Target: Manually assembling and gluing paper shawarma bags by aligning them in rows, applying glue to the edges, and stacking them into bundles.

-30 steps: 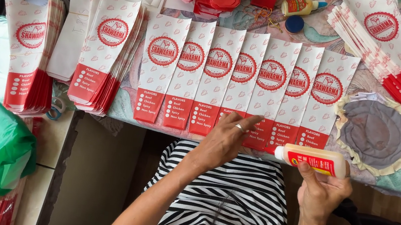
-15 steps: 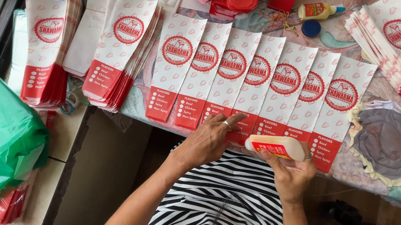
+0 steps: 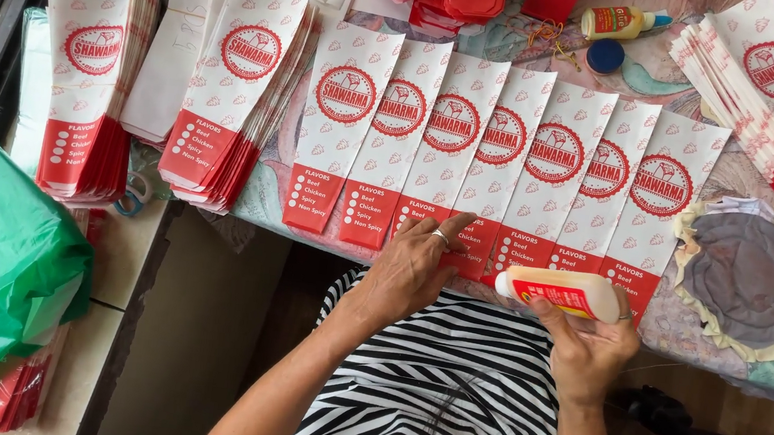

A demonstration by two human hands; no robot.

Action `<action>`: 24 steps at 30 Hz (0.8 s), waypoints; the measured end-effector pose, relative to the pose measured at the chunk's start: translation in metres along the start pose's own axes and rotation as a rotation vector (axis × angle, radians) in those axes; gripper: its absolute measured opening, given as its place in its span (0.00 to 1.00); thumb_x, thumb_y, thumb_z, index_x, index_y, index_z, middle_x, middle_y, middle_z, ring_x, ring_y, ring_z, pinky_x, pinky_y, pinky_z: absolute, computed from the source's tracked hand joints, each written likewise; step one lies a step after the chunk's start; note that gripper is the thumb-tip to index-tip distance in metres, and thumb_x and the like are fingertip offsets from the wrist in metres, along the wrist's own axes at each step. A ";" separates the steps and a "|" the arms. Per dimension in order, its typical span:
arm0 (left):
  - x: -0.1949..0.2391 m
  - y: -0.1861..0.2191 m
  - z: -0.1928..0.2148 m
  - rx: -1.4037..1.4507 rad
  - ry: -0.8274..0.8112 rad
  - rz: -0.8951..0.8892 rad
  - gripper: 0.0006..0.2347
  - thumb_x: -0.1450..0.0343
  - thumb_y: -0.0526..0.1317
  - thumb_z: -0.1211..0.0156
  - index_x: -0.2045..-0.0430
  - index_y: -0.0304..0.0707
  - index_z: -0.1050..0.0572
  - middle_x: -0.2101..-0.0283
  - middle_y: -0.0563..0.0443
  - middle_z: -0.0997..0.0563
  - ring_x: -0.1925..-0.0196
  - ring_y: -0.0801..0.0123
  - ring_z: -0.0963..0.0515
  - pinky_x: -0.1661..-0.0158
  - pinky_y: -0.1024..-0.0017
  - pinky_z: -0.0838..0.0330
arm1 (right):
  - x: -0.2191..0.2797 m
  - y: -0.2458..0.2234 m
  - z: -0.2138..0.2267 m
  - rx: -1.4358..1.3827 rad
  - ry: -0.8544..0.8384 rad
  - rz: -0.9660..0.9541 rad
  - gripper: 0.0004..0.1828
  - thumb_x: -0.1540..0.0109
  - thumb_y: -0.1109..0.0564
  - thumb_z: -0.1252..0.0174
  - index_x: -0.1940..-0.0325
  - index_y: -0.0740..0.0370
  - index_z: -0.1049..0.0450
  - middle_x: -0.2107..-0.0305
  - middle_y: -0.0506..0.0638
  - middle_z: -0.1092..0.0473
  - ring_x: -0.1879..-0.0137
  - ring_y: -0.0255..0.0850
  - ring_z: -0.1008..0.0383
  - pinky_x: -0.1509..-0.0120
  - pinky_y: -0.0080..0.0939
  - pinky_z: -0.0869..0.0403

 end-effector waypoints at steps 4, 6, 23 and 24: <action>-0.001 0.005 -0.001 -0.022 0.045 0.045 0.30 0.37 0.24 0.32 0.38 0.30 0.33 0.63 0.39 0.15 0.54 0.50 0.19 0.46 0.58 0.30 | 0.003 -0.001 -0.007 0.004 0.010 0.047 0.28 0.49 0.72 0.29 0.47 0.71 0.31 0.55 0.65 0.25 0.45 0.54 0.22 0.38 0.58 0.23; 0.000 0.002 -0.006 -0.017 0.056 0.057 0.29 0.37 0.24 0.33 0.38 0.31 0.32 0.63 0.39 0.15 0.54 0.50 0.19 0.46 0.59 0.30 | 0.002 -0.005 -0.021 -0.012 -0.007 0.040 0.28 0.49 0.71 0.28 0.48 0.71 0.30 0.56 0.64 0.25 0.46 0.53 0.22 0.38 0.58 0.23; 0.001 0.008 0.011 0.069 0.126 -0.003 0.23 0.30 0.20 0.49 0.38 0.35 0.31 0.63 0.39 0.15 0.54 0.49 0.19 0.51 0.60 0.26 | 0.002 0.020 0.010 -0.039 0.129 -0.005 0.31 0.47 0.70 0.30 0.41 0.69 0.31 0.51 0.60 0.27 0.40 0.47 0.25 0.31 0.56 0.25; 0.003 0.004 0.014 0.042 0.174 -0.004 0.24 0.30 0.22 0.46 0.37 0.36 0.31 0.63 0.41 0.15 0.55 0.51 0.20 0.52 0.62 0.26 | -0.001 0.016 0.008 -0.071 0.140 -0.013 0.33 0.47 0.69 0.30 0.39 0.66 0.31 0.49 0.59 0.27 0.39 0.48 0.25 0.30 0.56 0.26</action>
Point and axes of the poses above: each hand's wrist, its own x-axis away from the middle knuckle, its own z-axis out of the back of the hand, y = z × x, the point moved 2 cm from there along -x, towards the middle knuckle
